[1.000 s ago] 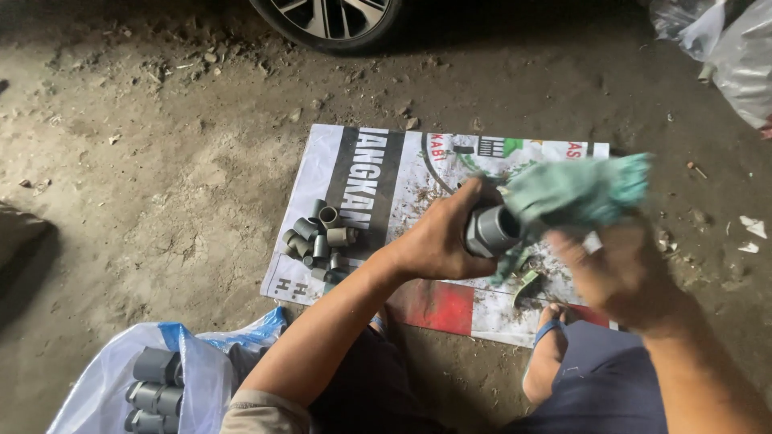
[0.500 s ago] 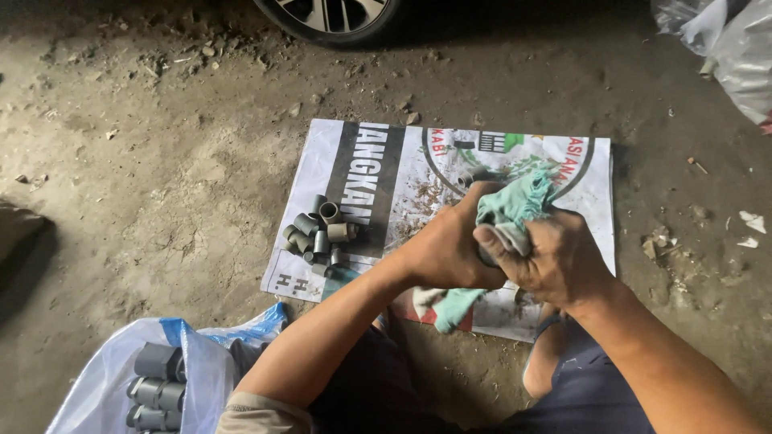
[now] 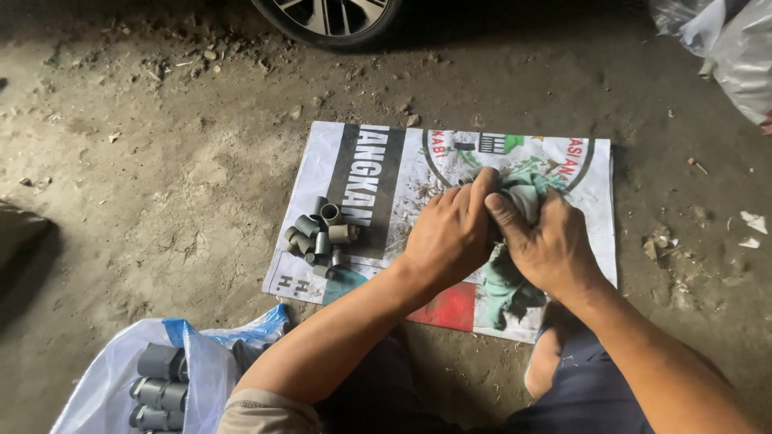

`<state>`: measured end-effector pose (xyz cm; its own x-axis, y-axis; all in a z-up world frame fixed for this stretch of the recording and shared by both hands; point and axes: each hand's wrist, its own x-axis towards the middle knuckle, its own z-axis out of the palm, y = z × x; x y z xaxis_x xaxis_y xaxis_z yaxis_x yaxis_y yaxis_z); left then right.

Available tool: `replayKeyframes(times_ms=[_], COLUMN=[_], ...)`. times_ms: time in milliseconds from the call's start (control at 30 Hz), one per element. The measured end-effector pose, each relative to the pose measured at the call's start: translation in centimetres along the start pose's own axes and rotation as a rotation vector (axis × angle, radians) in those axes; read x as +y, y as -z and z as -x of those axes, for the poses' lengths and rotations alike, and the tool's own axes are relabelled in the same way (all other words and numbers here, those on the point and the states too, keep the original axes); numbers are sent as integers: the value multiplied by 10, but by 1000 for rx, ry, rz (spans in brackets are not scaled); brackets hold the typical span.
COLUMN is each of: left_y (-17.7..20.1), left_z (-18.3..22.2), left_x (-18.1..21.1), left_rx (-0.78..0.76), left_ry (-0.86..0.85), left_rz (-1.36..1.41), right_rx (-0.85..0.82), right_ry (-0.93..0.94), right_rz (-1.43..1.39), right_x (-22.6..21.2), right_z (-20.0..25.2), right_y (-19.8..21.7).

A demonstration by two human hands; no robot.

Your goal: The person sits on the ground and wipes small cylindrical metal parts with a cloth, handling them one at a time. The person places each cleaned part into a plastic bag beside them.

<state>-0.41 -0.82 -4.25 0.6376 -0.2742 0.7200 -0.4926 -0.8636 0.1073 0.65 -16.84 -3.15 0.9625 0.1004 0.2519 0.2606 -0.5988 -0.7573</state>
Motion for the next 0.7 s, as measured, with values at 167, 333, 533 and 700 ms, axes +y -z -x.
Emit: replayKeyframes(times_ms=[167,333,533,700], left_y=[7,-9,-28,-26], left_z=[-10,-17,-23,-7], left_x=[1,-13,-45,-90], left_rx=[202,286,294,-104], left_ry=[-123,-198,-109,585], left_rz=[-337,-485,-494,256], right_rx=[-47,17,-316,-429], right_ry=[-64,-547,-630,-362], right_rz=[-79,-701,-1118,-1217], right_x=[-17,-84,-64,-36], right_z=[-3,8,-4,-17], right_y=[-11,4,34,59])
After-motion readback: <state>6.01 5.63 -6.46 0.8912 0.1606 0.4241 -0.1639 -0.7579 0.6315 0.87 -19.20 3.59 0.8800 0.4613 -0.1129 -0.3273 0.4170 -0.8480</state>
